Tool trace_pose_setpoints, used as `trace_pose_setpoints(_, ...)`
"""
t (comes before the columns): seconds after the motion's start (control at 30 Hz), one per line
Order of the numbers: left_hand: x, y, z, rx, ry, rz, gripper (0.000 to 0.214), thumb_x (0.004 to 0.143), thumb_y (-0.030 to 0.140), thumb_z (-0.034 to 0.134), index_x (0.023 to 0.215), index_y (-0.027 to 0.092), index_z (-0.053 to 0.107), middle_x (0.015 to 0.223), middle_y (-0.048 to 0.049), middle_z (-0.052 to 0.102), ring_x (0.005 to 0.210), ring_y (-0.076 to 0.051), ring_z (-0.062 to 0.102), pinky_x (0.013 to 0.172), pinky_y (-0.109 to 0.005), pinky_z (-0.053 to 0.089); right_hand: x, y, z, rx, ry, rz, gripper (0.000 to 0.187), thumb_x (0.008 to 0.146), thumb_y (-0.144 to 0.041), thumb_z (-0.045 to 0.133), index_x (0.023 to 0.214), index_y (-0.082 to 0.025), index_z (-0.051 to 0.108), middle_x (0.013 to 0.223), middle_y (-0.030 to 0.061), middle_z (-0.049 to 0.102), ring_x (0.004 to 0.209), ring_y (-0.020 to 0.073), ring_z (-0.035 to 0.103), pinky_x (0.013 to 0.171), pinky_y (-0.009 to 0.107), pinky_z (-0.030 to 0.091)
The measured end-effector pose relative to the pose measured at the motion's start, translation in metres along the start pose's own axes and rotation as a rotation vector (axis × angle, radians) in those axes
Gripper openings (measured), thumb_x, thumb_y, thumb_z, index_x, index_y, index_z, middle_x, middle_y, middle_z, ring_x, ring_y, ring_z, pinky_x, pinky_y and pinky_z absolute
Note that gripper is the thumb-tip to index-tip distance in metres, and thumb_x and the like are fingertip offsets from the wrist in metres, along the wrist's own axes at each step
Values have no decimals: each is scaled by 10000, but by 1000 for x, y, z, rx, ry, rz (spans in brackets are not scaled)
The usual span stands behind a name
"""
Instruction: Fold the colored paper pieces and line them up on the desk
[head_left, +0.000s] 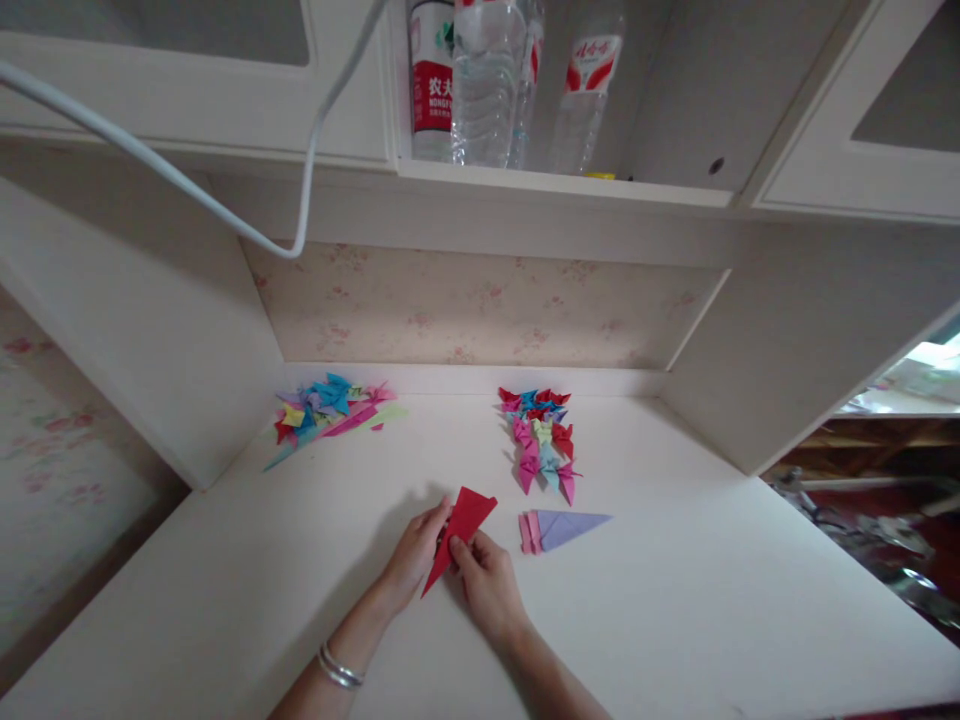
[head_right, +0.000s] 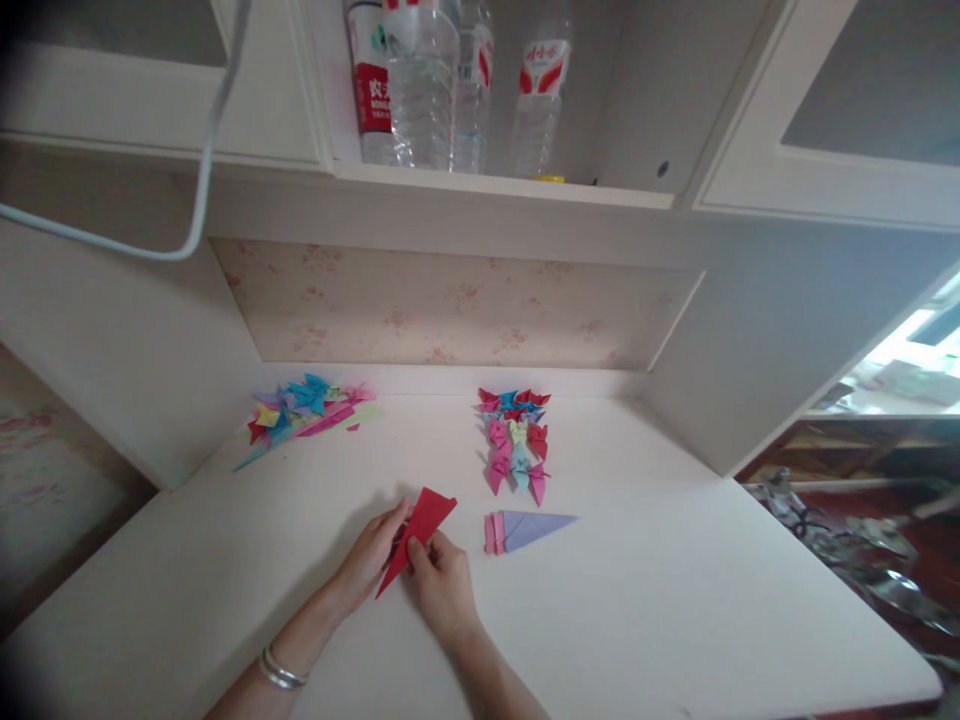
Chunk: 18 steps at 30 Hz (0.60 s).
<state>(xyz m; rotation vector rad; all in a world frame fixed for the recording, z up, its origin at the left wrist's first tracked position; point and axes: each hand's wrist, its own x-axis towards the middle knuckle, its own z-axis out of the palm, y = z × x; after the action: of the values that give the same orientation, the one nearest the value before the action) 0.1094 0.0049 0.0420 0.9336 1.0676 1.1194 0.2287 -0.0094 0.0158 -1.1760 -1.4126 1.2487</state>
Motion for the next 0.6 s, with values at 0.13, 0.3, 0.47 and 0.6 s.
trace_pose_setpoints(0.13, 1, 0, -2, 99, 11, 81, 308, 759, 466, 652, 759, 159, 672, 719, -22, 650, 638, -131, 571, 575, -216, 426, -2, -2, -2, 35, 36, 33, 376, 865, -518, 513, 695, -190, 583, 591, -24, 532, 536, 121, 452, 509, 232, 331)
trace_pose_setpoints(0.3, 3, -2, -9, 120, 33, 61, 253, 730, 410, 672, 726, 159, 638, 565, 29, 531, 490, -85, 449, 463, -201, 307, -2, -6, -5, 104, 3, 62, 394, 865, -528, 523, 706, -178, 607, 523, -43, 493, 472, 96, 408, 457, 221, 293)
trace_pose_setpoints(0.47, 4, -3, -19, 56, 41, 57, 229, 747, 369, 658, 705, 158, 581, 512, 51, 499, 436, -70, 408, 431, -195, 296, 0, -2, -10, 287, 19, 161, 409, 791, -551, 620, 864, -150, 655, 427, -73, 443, 363, 68, 322, 371, 209, 196)
trace_pose_setpoints(0.6, 8, -5, -23, -64, 170, 81, 255, 730, 365, 692, 843, 151, 611, 742, -16, 654, 620, -110, 589, 531, -204, 423, -1, -6, -14, 432, 58, 250, 421, 758, -544, 659, 934, -164, 625, 371, -99, 412, 300, 55, 260, 329, 196, 140)
